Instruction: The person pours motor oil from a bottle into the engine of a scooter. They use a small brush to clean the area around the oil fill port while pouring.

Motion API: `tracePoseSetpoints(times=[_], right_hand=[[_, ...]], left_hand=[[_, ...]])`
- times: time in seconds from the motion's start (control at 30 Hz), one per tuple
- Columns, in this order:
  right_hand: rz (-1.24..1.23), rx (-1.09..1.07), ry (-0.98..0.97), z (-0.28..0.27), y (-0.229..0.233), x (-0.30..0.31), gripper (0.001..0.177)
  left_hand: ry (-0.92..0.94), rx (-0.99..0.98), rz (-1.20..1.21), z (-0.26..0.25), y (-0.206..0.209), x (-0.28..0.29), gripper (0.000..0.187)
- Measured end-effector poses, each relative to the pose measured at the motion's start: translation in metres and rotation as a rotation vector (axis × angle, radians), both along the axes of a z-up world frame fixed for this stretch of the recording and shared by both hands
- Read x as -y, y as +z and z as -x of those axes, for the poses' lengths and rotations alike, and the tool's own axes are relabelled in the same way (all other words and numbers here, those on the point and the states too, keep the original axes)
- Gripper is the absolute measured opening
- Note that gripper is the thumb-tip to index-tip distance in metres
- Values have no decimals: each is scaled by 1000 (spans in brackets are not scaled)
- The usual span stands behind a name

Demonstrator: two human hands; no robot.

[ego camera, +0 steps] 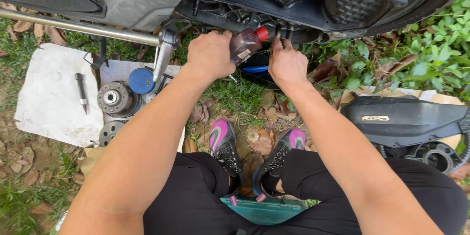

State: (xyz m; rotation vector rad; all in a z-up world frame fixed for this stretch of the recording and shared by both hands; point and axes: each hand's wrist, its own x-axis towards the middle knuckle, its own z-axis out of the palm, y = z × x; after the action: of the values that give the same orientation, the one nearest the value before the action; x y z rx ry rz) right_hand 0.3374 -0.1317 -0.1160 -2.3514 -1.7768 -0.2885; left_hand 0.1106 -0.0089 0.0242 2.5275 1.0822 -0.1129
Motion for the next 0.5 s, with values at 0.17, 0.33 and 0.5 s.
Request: tracePoseSetpoints(times=[0.17,0.33,0.5], right_hand=[[-43,21,-94,17,22,0,41],[-65,-30,-80,20,11,2,40],[-127,-47,-68,15,23,6,38]], left_hand=[[5,4,-10,5,-2,-5,63],[10,30,-4,10,-11,-4,62],[0,63,-10,8,-13,-5,60]])
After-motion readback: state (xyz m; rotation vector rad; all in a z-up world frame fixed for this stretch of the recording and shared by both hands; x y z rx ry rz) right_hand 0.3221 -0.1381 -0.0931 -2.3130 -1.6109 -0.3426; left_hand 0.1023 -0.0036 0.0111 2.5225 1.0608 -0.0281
